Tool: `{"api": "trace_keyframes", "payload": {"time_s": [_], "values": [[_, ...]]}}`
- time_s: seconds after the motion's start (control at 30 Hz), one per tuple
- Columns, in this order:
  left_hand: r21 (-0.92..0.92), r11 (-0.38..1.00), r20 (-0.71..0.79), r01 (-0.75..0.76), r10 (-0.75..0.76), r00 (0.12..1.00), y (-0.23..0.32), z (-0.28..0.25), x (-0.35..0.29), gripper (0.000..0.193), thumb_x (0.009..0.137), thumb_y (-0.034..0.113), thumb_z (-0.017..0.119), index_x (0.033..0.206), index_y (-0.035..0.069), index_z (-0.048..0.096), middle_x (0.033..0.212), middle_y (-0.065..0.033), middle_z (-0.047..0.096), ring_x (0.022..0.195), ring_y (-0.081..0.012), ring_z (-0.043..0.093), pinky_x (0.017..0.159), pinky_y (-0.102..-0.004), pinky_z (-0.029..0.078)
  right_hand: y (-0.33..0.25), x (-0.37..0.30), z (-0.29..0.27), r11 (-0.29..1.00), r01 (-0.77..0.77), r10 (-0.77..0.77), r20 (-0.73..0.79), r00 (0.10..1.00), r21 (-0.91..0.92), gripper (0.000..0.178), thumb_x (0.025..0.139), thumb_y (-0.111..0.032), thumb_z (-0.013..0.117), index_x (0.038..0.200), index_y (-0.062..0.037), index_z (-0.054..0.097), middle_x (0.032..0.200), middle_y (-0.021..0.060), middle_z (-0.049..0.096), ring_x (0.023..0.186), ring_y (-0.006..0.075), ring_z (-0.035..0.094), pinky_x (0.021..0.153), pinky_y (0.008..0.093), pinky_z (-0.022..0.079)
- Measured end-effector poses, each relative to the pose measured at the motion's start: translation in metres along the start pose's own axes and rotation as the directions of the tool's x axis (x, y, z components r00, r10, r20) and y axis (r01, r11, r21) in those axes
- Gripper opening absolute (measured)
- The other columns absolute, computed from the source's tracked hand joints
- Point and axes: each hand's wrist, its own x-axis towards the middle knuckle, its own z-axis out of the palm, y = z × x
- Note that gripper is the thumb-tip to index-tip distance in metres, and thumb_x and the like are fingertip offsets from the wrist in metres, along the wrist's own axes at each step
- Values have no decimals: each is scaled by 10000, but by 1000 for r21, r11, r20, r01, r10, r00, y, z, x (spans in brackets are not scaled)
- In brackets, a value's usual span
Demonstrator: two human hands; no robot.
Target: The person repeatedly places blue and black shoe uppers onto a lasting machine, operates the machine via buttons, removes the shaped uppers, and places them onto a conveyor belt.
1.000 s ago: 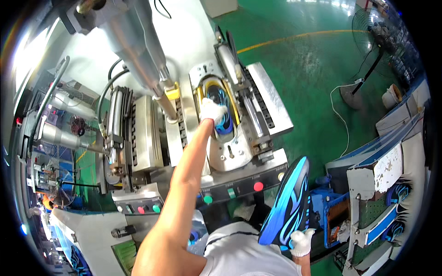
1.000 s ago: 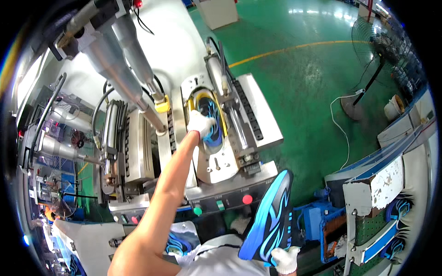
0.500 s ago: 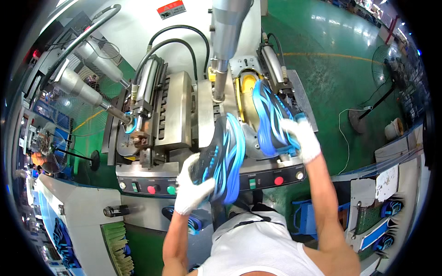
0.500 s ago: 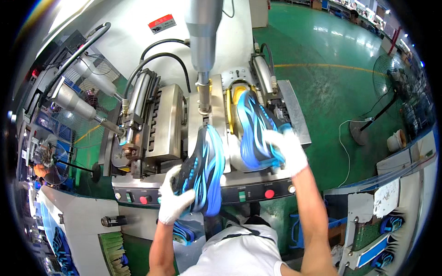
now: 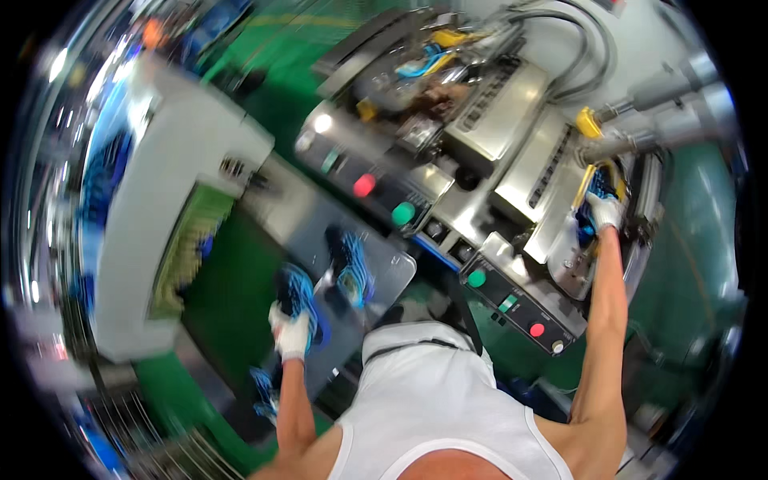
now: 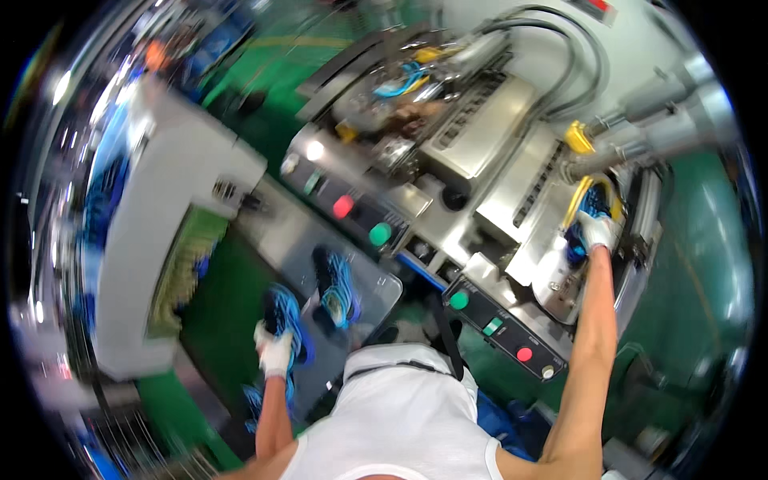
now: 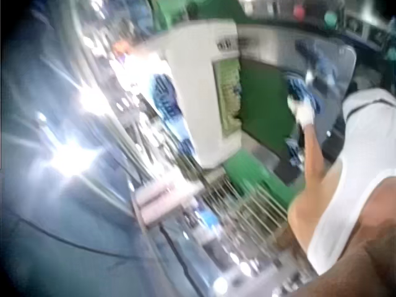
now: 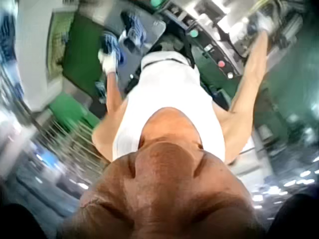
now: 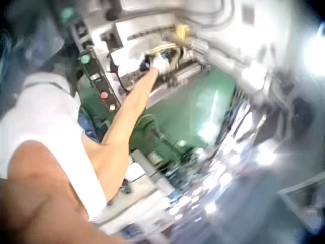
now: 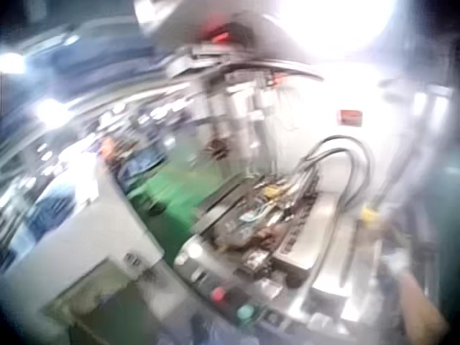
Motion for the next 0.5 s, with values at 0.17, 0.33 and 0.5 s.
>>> {"api": "trace_keyframes", "payload": {"time_s": [0.17, 0.33, 0.5], "values": [[22, 993, 94, 112, -114, 989, -27, 111, 17, 898, 774, 273, 770, 1513, 18, 329, 1443, -280, 483, 1301, -440, 519, 1126, -458, 403, 12, -42, -5, 988, 153, -157, -170, 973, -35, 696, 873, -419, 754, 1326, 78, 572, 1236, 185, 686, 1082, 314, 668, 914, 402, 522], [-172, 977, 107, 126, -109, 988, -44, 117, 14, 879, 767, 291, 806, 1480, 28, 363, 1347, -285, 525, 1233, -445, 550, 1076, -500, 429, -104, -300, 53, 736, 677, -656, -271, 704, -22, 808, 949, -217, 682, 1567, 72, 249, 1607, 288, 314, 1491, 386, 333, 1239, 421, 246], [-201, 980, 383, 2, 77, 921, -27, 110, 26, 971, 777, 376, 801, 1529, 35, 289, 1427, -322, 437, 1313, -471, 477, 1093, -520, 414, -52, -356, 178, 455, 598, -563, 307, 767, -660, 1109, 744, -338, 831, 1579, 54, 216, 1657, 280, 161, 1550, 426, 117, 1271, 458, 142]]}}
